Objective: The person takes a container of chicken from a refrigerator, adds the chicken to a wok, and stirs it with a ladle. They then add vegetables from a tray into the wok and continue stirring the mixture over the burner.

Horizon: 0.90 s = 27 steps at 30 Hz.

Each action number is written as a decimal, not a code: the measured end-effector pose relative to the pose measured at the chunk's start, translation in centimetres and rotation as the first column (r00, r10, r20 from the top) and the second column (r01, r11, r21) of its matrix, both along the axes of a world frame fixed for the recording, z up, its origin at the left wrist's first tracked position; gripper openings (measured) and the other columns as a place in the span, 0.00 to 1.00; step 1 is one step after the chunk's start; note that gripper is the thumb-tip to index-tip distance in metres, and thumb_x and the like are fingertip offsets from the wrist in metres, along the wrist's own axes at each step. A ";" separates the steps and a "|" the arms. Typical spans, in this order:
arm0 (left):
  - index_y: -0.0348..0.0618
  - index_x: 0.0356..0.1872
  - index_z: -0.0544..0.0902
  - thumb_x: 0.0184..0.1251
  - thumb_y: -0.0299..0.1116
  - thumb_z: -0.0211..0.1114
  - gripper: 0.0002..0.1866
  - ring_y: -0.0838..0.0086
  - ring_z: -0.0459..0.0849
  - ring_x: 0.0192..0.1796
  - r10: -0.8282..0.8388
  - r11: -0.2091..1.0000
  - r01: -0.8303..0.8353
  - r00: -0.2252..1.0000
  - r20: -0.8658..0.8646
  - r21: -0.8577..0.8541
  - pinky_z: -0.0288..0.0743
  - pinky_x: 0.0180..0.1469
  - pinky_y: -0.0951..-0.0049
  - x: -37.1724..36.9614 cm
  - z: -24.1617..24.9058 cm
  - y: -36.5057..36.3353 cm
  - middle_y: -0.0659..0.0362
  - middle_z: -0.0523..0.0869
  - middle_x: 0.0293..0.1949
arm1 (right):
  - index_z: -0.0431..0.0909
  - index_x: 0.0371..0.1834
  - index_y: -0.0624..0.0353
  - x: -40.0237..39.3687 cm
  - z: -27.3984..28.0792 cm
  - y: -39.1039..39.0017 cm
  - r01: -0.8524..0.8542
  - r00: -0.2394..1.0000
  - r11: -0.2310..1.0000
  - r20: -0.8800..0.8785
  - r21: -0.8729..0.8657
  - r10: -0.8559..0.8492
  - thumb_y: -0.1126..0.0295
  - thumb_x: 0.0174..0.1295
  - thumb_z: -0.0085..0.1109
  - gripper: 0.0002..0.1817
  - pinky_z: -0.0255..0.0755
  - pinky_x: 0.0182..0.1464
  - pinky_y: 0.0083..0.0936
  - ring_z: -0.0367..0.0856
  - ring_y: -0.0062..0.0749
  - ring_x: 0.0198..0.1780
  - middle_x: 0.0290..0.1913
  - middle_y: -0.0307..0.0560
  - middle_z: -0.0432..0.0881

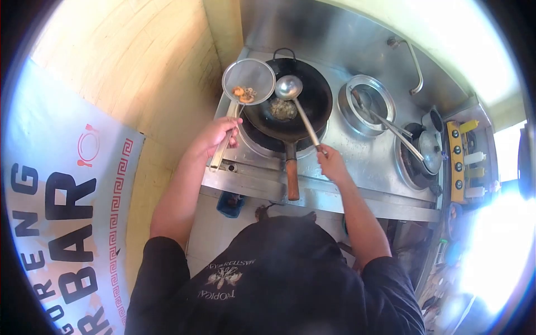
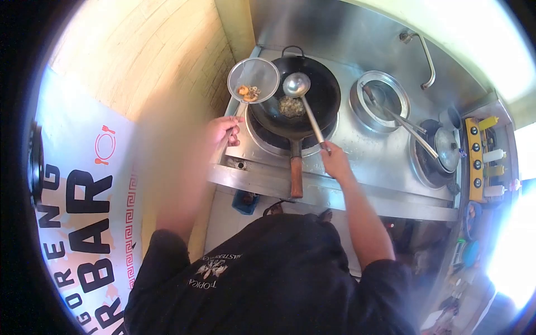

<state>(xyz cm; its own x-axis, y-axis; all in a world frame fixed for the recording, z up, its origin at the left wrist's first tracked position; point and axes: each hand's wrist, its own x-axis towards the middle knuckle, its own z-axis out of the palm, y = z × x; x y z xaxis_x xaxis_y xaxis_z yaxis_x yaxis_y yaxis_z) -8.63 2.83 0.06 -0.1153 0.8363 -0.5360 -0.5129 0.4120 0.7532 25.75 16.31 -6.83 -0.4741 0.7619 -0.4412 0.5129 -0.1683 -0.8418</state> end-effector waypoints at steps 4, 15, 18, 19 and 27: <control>0.41 0.50 0.72 0.73 0.31 0.49 0.10 0.79 0.70 0.20 -0.023 1.000 0.023 1.000 -0.016 0.000 0.76 0.35 0.68 -0.4 2.0 1.0 0.65 0.73 0.23 | 0.72 0.60 0.56 2.7 2.0 1.9 -0.229 0.946 0.699 0.325 0.678 -0.005 0.72 0.60 0.54 0.22 0.76 0.34 0.39 0.80 0.47 0.29 0.30 0.54 0.80; 0.39 0.51 0.72 0.72 0.31 0.49 0.11 0.81 0.69 0.21 -0.111 0.993 0.112 0.993 -0.032 0.028 0.73 0.37 0.70 -0.9 3.4 3.0 0.66 0.72 0.24 | 0.72 0.55 0.68 -0.8 3.0 -3.9 -0.337 0.929 0.783 0.319 0.524 0.187 0.73 0.58 0.51 0.20 0.76 0.40 0.44 0.82 0.56 0.35 0.36 0.66 0.81; 0.39 0.49 0.72 0.71 0.30 0.50 0.10 0.80 0.70 0.22 -0.107 0.994 0.108 0.993 -0.043 0.027 0.76 0.38 0.69 -1.3 3.8 2.9 0.65 0.73 0.24 | 0.76 0.46 0.61 -2.2 8.3 -6.0 -0.104 0.952 0.994 0.286 -0.016 0.104 0.71 0.60 0.53 0.12 0.72 0.24 0.28 0.80 0.32 0.28 0.25 0.50 0.79; 0.39 0.49 0.72 0.71 0.29 0.50 0.10 0.80 0.70 0.22 -0.099 0.994 0.101 0.994 -0.044 0.031 0.76 0.38 0.69 -1.4 3.9 2.9 0.65 0.73 0.24 | 0.76 0.46 0.61 -2.2 8.3 -5.9 -0.093 0.956 0.995 0.278 -0.020 0.095 0.71 0.60 0.53 0.12 0.72 0.24 0.28 0.80 0.32 0.28 0.25 0.50 0.79; 0.39 0.51 0.72 0.72 0.31 0.48 0.11 0.80 0.69 0.22 -0.054 0.999 0.054 0.997 -0.054 0.002 0.74 0.37 0.70 -1.9 1.6 3.0 0.65 0.72 0.24 | 0.76 0.43 0.64 -0.7 6.4 -2.4 0.039 0.957 0.866 -0.229 -0.499 -0.175 0.75 0.61 0.52 0.09 0.64 0.17 0.16 0.68 0.18 0.17 0.22 0.37 0.73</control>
<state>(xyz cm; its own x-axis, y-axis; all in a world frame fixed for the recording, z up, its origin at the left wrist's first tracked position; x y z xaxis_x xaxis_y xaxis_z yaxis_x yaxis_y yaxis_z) -10.53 5.82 1.64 -0.0985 0.8440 -0.5272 -0.4484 0.4353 0.7807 25.06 13.90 -0.47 -0.5502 0.5358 -0.6405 0.2439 -0.6305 -0.7369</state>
